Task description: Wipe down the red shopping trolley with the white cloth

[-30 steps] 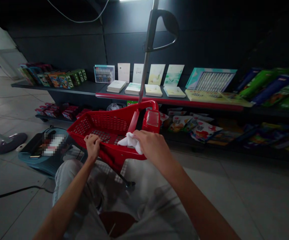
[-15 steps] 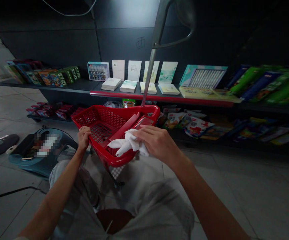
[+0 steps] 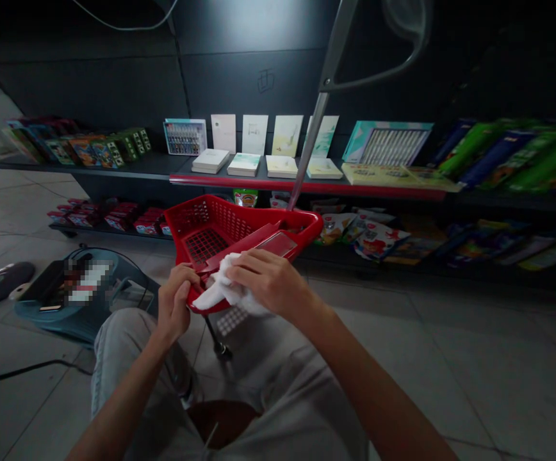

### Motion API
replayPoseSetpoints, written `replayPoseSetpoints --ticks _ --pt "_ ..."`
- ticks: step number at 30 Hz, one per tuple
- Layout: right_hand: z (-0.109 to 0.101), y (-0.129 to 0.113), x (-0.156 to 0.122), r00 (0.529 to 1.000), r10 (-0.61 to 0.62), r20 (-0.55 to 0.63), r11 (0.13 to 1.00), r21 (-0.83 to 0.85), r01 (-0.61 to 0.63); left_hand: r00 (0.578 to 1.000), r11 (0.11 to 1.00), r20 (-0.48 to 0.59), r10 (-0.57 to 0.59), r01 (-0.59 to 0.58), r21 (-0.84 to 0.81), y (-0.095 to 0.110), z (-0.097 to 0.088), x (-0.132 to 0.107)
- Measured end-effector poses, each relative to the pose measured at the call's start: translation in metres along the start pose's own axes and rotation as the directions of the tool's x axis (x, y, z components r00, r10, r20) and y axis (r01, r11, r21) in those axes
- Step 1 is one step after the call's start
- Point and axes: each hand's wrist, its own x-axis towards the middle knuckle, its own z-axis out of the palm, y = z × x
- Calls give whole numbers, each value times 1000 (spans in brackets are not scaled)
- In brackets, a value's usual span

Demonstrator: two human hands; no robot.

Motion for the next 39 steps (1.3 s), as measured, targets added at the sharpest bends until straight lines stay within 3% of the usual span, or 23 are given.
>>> replayPoseSetpoints --ticks 3,7,10,13,16,19,21,24,27,32,35,39 --pt "-25 32 -20 996 90 26 987 -137 -85 1000 999 -21 7 -8 -36 -16 -2 7" --pt "-41 72 -47 936 346 -64 897 -271 -350 990 994 -137 -22 6 -111 -31 -12 10" --pt "-30 69 -46 927 366 -83 901 -219 -375 982 985 -189 -4 -28 -168 -42 -25 11" --pt "-10 44 -31 948 303 -98 942 -116 -314 984 980 -175 17 -51 -193 -50 -47 15" --pt "4 23 -18 948 275 -158 960 -5 -279 997 985 -62 34 -44 -167 -30 -77 15" --pt "11 14 -13 956 222 -193 975 60 -214 998 990 61 23 -32 137 25 -90 11" --pt "13 10 -11 958 186 -216 982 52 -179 979 937 205 -12 -61 344 63 -83 9" --pt "12 9 -10 970 138 -201 990 38 -134 980 829 199 -15 -99 550 90 -59 12" --pt "6 17 -15 982 120 -149 993 38 -115 993 772 116 -6 -70 632 76 -43 18" --pt "-5 33 -30 976 169 -140 985 6 -170 994 752 107 10 -78 654 51 -43 20" --pt "1 16 -21 970 188 -157 980 -40 -197 996 724 86 23 -76 686 57 -39 19" --pt "25 -28 8 945 230 -231 968 -48 -247 999 725 45 -6 -26 688 66 -27 20"
